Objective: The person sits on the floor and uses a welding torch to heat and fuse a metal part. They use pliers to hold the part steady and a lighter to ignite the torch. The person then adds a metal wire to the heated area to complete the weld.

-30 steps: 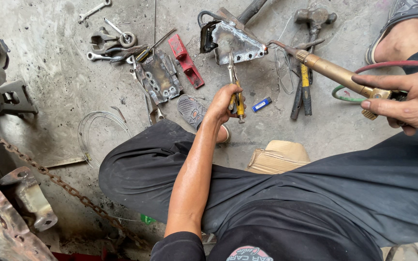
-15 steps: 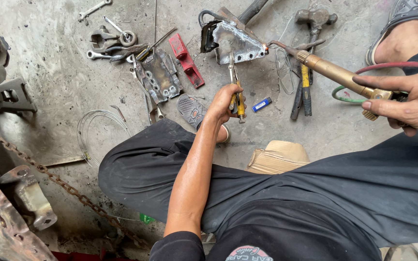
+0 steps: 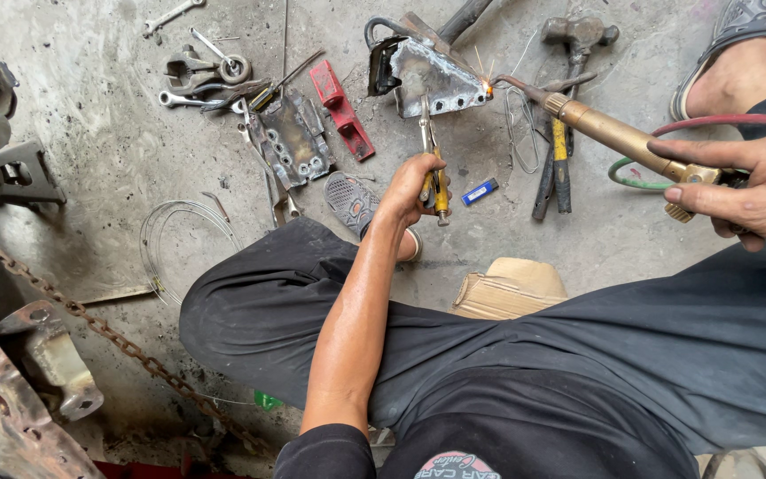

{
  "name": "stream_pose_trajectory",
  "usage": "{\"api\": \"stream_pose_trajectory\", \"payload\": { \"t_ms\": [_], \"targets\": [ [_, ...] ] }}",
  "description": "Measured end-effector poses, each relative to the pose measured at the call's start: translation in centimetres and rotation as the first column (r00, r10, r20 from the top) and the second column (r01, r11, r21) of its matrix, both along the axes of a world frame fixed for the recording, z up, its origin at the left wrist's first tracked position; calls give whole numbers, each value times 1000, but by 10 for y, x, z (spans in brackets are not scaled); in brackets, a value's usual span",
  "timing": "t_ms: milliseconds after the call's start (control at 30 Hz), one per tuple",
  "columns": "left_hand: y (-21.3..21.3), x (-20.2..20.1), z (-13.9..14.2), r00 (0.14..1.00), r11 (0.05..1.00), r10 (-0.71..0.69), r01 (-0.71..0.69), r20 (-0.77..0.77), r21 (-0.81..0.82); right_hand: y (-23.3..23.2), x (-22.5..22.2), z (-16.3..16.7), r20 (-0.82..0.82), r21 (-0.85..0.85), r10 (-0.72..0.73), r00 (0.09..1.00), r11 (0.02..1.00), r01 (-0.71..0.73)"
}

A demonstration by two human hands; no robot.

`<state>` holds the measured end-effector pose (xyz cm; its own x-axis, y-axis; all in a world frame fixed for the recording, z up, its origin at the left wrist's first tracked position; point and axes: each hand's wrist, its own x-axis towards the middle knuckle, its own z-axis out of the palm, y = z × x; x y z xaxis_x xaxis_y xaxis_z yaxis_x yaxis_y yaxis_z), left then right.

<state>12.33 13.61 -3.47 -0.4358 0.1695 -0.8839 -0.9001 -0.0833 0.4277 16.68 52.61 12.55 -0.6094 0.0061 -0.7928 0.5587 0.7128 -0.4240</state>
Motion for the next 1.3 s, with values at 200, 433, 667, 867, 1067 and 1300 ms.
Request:
{"api": "stream_pose_trajectory", "payload": {
  "t_ms": [200, 433, 667, 867, 1067, 1300],
  "targets": [
    [0, 0, -3, 1000, 1000, -3, 3, -3, 9, -1, 0, 0, 3, 10, -4, 1000, 1000, 4],
    [-1, 1, -3, 1000, 1000, -7, 7, -14, 5, 0, 0, -3, 5, 31, 33, 999, 999, -34],
    [-1, 1, -1, 1000, 1000, -7, 7, -4, 3, 2, 1, -4, 8, 19, 23, 1000, 1000, -23],
    [-1, 0, -1, 1000, 1000, -11, 11, -2, 7, 4, 1, -5, 8, 25, 33, 999, 999, -33],
    [-1, 0, -2, 1000, 1000, -12, 12, 5, 3, 4, 1, -5, 27, 36, 32, 999, 999, -33],
    [-1, 0, -1, 1000, 1000, -1, 1, 5, 13, 3, 1, -4, 11, 43, 48, 999, 998, -49]
  ]
}}
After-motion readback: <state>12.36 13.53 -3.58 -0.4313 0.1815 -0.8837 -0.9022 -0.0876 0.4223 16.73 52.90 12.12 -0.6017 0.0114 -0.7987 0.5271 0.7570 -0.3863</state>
